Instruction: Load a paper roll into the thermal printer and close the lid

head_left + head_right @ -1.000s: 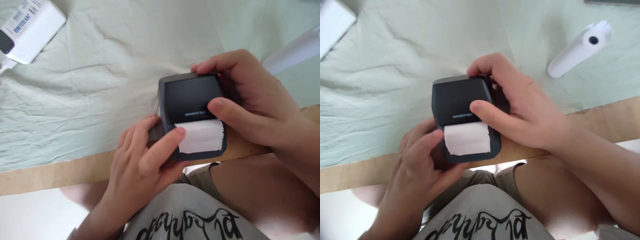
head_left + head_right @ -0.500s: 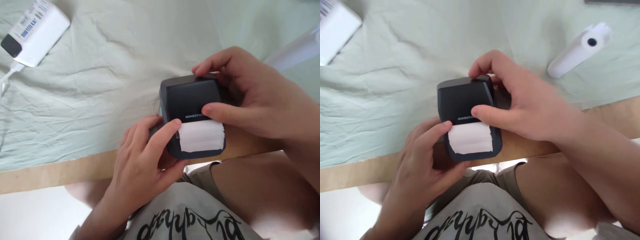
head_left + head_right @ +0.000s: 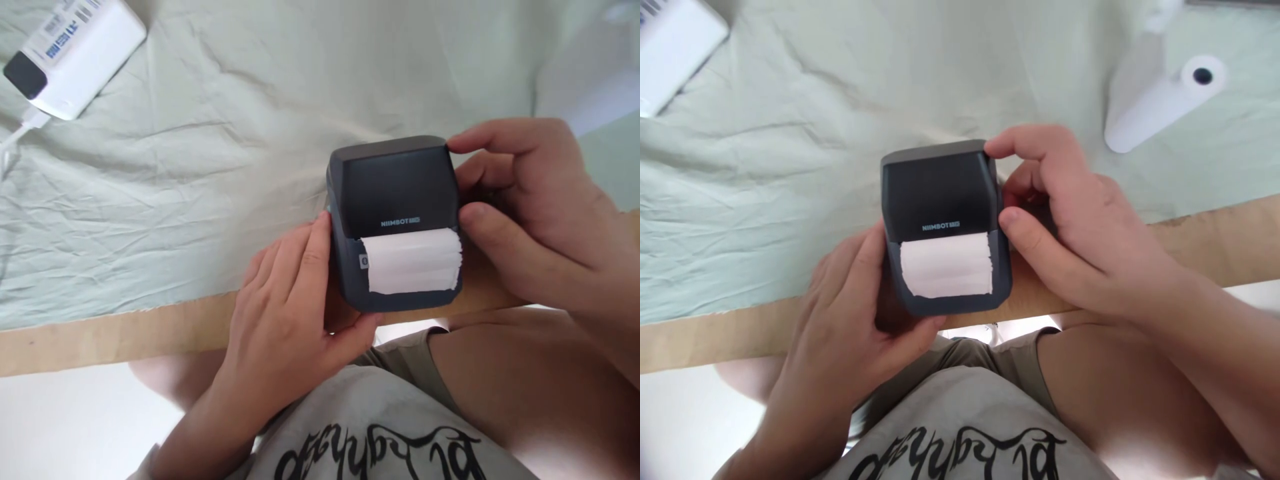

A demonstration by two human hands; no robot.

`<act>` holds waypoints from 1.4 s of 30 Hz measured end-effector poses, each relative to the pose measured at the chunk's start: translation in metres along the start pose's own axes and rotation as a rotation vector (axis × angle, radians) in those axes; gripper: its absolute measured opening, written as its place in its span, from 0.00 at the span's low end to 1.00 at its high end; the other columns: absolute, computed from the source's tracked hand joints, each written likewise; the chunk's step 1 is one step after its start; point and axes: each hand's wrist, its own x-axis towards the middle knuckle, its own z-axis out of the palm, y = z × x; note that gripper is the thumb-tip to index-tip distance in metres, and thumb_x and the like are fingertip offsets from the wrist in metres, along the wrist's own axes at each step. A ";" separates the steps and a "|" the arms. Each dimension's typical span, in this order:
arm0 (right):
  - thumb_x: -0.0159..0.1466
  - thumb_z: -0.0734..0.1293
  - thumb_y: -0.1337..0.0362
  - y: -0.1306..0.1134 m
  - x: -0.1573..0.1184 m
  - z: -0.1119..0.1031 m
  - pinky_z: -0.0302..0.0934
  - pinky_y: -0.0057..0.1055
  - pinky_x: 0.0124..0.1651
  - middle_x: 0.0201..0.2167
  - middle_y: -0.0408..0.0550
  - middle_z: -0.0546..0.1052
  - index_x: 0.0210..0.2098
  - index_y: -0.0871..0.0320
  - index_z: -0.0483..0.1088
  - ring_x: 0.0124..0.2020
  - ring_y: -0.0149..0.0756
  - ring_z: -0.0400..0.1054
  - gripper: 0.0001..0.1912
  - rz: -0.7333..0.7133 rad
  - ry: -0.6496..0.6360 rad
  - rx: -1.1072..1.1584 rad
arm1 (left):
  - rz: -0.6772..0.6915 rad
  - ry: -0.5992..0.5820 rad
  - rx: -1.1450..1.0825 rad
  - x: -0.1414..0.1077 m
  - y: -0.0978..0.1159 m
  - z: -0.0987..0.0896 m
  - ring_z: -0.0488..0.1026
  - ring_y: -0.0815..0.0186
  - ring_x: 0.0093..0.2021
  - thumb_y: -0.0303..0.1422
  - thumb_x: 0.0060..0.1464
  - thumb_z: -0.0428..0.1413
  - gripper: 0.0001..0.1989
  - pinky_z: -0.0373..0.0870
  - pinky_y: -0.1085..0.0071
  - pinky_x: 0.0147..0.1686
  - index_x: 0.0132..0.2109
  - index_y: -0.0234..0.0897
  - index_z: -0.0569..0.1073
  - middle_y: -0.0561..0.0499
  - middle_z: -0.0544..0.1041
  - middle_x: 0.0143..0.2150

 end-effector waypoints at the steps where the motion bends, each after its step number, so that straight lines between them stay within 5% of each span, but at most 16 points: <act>1: 0.89 0.57 0.41 0.002 -0.001 -0.001 0.82 0.50 0.52 0.52 0.48 0.81 0.85 0.38 0.58 0.45 0.40 0.80 0.30 0.013 -0.014 -0.015 | -0.022 -0.015 0.000 0.000 0.001 -0.001 0.85 0.34 0.74 0.47 0.77 0.66 0.43 0.86 0.38 0.73 0.88 0.43 0.62 0.32 0.83 0.75; 6: 0.89 0.58 0.41 0.006 0.004 -0.006 0.83 0.56 0.64 0.64 0.55 0.85 0.80 0.46 0.72 0.60 0.49 0.84 0.31 -0.008 0.017 -0.156 | -0.099 -0.023 0.028 0.000 0.005 0.000 0.82 0.33 0.76 0.47 0.68 0.72 0.51 0.84 0.37 0.75 0.89 0.46 0.61 0.34 0.78 0.81; 11: 0.90 0.57 0.42 0.005 0.011 -0.005 0.84 0.48 0.57 0.57 0.53 0.87 0.77 0.51 0.76 0.58 0.47 0.86 0.31 -0.051 0.013 -0.145 | -0.143 0.053 0.006 -0.001 0.007 0.005 0.81 0.33 0.78 0.49 0.67 0.78 0.53 0.86 0.38 0.75 0.88 0.52 0.62 0.37 0.77 0.83; 15: 0.91 0.55 0.43 0.003 0.009 -0.002 0.84 0.47 0.56 0.57 0.53 0.87 0.76 0.53 0.76 0.57 0.45 0.86 0.31 -0.052 0.036 -0.173 | -0.074 0.111 -0.035 -0.003 0.004 0.005 0.84 0.39 0.77 0.57 0.75 0.72 0.52 0.88 0.43 0.75 0.91 0.55 0.56 0.42 0.80 0.82; 21: 0.91 0.54 0.44 0.002 0.009 -0.002 0.84 0.49 0.56 0.60 0.53 0.88 0.81 0.48 0.73 0.58 0.47 0.87 0.31 -0.048 -0.001 -0.175 | -0.079 0.011 -0.069 -0.002 0.005 0.000 0.84 0.43 0.78 0.53 0.80 0.69 0.55 0.87 0.45 0.77 0.94 0.57 0.44 0.40 0.78 0.85; 29: 0.91 0.56 0.48 0.002 0.013 -0.003 0.78 0.43 0.47 0.53 0.47 0.88 0.82 0.41 0.72 0.49 0.44 0.84 0.28 -0.125 -0.003 -0.156 | -0.138 0.005 -0.120 0.000 0.004 0.000 0.87 0.40 0.75 0.47 0.70 0.80 0.54 0.92 0.42 0.71 0.89 0.58 0.59 0.45 0.84 0.79; 37: 0.87 0.53 0.32 0.001 0.016 -0.005 0.72 0.43 0.40 0.38 0.49 0.79 0.76 0.52 0.78 0.34 0.41 0.73 0.40 -0.076 -0.063 -0.122 | -0.214 -0.004 -0.153 0.007 0.003 -0.006 0.90 0.39 0.71 0.42 0.63 0.82 0.48 0.96 0.42 0.65 0.83 0.60 0.71 0.52 0.88 0.74; 42: 0.86 0.56 0.30 0.007 0.014 -0.001 0.77 0.42 0.44 0.48 0.54 0.86 0.79 0.52 0.77 0.43 0.44 0.81 0.42 -0.030 -0.027 -0.113 | -0.166 0.000 -0.134 0.003 -0.001 -0.002 0.89 0.41 0.73 0.45 0.66 0.80 0.50 0.94 0.47 0.68 0.86 0.57 0.66 0.50 0.86 0.77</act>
